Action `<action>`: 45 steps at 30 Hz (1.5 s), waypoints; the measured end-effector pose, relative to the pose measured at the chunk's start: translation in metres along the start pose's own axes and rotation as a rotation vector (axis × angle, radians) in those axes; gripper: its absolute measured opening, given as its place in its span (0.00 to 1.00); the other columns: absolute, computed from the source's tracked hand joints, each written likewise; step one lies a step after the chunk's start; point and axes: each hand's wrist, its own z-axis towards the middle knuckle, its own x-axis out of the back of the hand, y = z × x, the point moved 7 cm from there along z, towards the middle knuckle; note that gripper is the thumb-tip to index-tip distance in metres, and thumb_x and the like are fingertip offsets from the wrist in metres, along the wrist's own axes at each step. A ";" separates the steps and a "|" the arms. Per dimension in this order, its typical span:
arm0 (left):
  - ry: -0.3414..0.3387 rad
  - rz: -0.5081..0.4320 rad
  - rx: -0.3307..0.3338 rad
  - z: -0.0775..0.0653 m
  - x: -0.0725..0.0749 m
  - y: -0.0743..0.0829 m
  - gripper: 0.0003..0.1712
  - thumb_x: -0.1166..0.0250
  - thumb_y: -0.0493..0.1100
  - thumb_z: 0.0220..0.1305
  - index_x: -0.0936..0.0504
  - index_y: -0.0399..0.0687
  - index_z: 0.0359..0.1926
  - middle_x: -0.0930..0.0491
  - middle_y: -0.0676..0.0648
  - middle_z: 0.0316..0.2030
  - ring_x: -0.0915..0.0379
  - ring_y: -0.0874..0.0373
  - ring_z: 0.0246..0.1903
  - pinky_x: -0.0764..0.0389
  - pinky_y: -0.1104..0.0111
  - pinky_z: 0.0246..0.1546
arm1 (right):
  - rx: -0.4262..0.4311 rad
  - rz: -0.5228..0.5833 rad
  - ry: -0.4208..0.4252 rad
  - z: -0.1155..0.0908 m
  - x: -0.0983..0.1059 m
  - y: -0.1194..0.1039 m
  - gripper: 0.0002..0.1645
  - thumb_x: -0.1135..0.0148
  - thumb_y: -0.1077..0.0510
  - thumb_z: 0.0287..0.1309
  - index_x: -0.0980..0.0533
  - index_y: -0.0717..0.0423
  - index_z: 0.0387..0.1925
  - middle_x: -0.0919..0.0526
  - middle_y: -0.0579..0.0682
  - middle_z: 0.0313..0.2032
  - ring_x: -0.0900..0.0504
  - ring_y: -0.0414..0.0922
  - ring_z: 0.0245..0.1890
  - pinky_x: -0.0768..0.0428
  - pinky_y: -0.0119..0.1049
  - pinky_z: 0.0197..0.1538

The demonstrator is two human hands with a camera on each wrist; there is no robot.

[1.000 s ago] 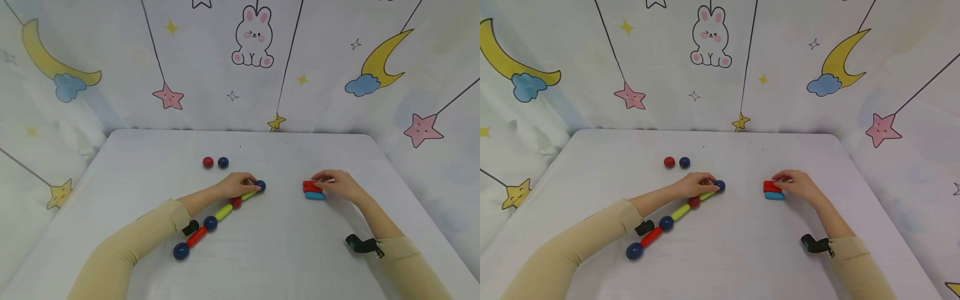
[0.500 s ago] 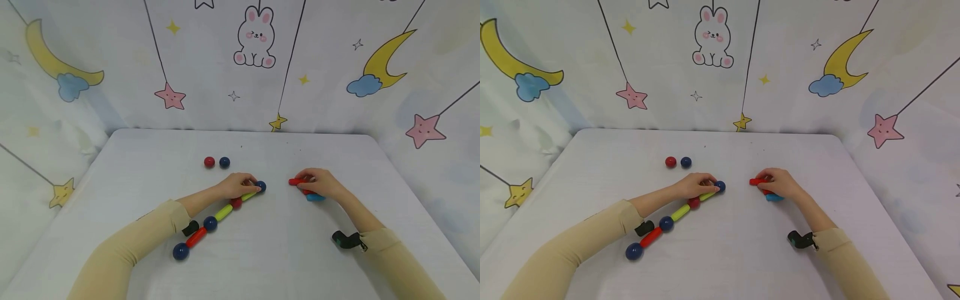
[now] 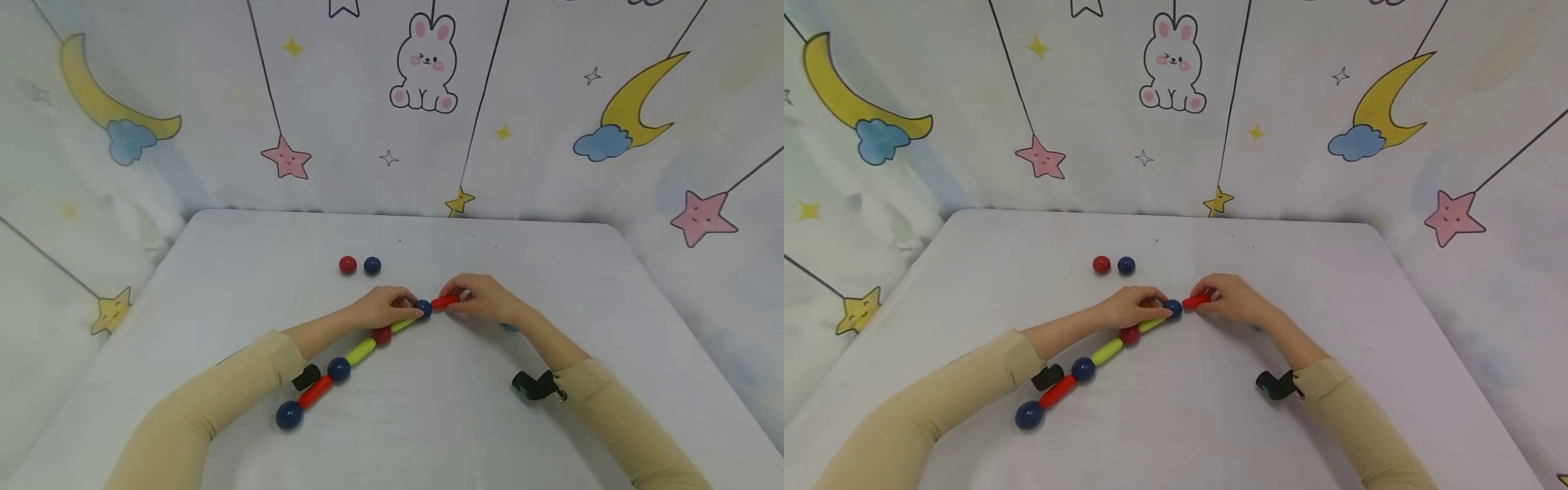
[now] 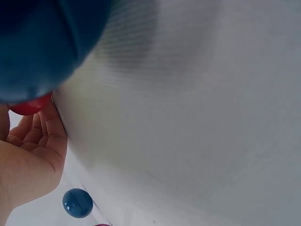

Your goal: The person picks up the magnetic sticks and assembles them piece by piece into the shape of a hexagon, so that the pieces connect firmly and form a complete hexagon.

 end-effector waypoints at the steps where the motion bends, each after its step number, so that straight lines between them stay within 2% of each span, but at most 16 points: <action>1: 0.000 -0.002 0.002 -0.001 0.000 -0.001 0.23 0.36 0.53 0.66 0.21 0.48 0.57 0.20 0.52 0.37 0.28 0.58 0.38 0.26 0.70 0.40 | 0.007 0.003 -0.008 0.001 -0.001 -0.002 0.14 0.33 0.65 0.57 0.20 0.57 0.46 0.17 0.48 0.42 0.21 0.47 0.43 0.20 0.43 0.47; 7: -0.001 0.019 0.001 -0.004 0.002 -0.003 0.23 0.36 0.55 0.65 0.21 0.48 0.55 0.21 0.53 0.36 0.28 0.58 0.37 0.26 0.70 0.38 | 0.019 0.001 -0.028 0.006 -0.004 -0.008 0.14 0.32 0.65 0.57 0.20 0.58 0.46 0.17 0.48 0.42 0.21 0.47 0.44 0.20 0.41 0.48; 11: 0.001 0.053 -0.023 -0.005 0.006 -0.001 0.23 0.35 0.57 0.63 0.20 0.50 0.53 0.22 0.54 0.34 0.28 0.59 0.35 0.27 0.70 0.35 | 0.031 0.023 -0.033 0.009 -0.007 -0.011 0.14 0.32 0.65 0.57 0.20 0.59 0.46 0.18 0.49 0.43 0.21 0.47 0.45 0.20 0.41 0.49; 15: 0.019 0.088 -0.045 -0.004 0.011 0.002 0.21 0.35 0.57 0.63 0.19 0.51 0.51 0.22 0.55 0.33 0.28 0.60 0.35 0.28 0.70 0.35 | 0.046 0.074 -0.045 0.014 -0.013 -0.014 0.14 0.33 0.66 0.58 0.21 0.59 0.47 0.18 0.50 0.44 0.21 0.48 0.45 0.20 0.42 0.50; 19: 0.032 0.099 -0.038 -0.005 0.013 0.003 0.17 0.36 0.55 0.65 0.17 0.50 0.47 0.21 0.55 0.34 0.28 0.60 0.35 0.27 0.69 0.38 | 0.044 0.100 -0.053 0.020 -0.017 -0.016 0.14 0.33 0.65 0.58 0.21 0.58 0.47 0.18 0.48 0.44 0.22 0.47 0.45 0.20 0.41 0.51; 28: 0.112 0.075 -0.022 -0.008 0.015 -0.002 0.14 0.34 0.52 0.63 0.15 0.48 0.42 0.19 0.55 0.32 0.29 0.59 0.33 0.28 0.71 0.34 | 0.003 0.135 -0.052 0.029 -0.025 -0.012 0.15 0.33 0.65 0.58 0.20 0.55 0.48 0.18 0.46 0.44 0.22 0.44 0.47 0.21 0.38 0.52; 32: 0.143 0.065 -0.021 -0.010 0.017 -0.003 0.13 0.32 0.51 0.62 0.15 0.47 0.40 0.19 0.55 0.31 0.29 0.59 0.32 0.29 0.71 0.33 | 0.014 0.163 -0.065 0.034 -0.027 -0.014 0.15 0.33 0.62 0.59 0.21 0.56 0.48 0.18 0.47 0.45 0.22 0.45 0.48 0.22 0.39 0.53; 36: 0.165 0.060 -0.010 -0.010 0.017 -0.004 0.12 0.32 0.50 0.61 0.15 0.48 0.39 0.19 0.54 0.31 0.29 0.59 0.32 0.29 0.71 0.34 | -0.031 0.208 -0.074 0.042 -0.028 -0.007 0.13 0.36 0.55 0.63 0.20 0.53 0.49 0.17 0.45 0.43 0.21 0.43 0.45 0.22 0.39 0.51; 40: 0.172 0.054 -0.003 -0.010 0.016 -0.006 0.11 0.32 0.50 0.61 0.15 0.48 0.38 0.20 0.54 0.30 0.29 0.59 0.32 0.29 0.70 0.33 | -0.102 0.244 -0.044 0.057 -0.027 0.003 0.14 0.40 0.51 0.66 0.19 0.51 0.50 0.17 0.45 0.44 0.22 0.44 0.44 0.25 0.40 0.49; 45: 0.183 0.043 -0.012 -0.010 0.016 -0.006 0.09 0.32 0.49 0.61 0.15 0.49 0.36 0.21 0.55 0.29 0.29 0.59 0.31 0.30 0.70 0.32 | -0.155 0.259 0.007 0.083 -0.030 0.009 0.18 0.39 0.52 0.66 0.22 0.53 0.54 0.19 0.49 0.50 0.22 0.47 0.50 0.24 0.41 0.53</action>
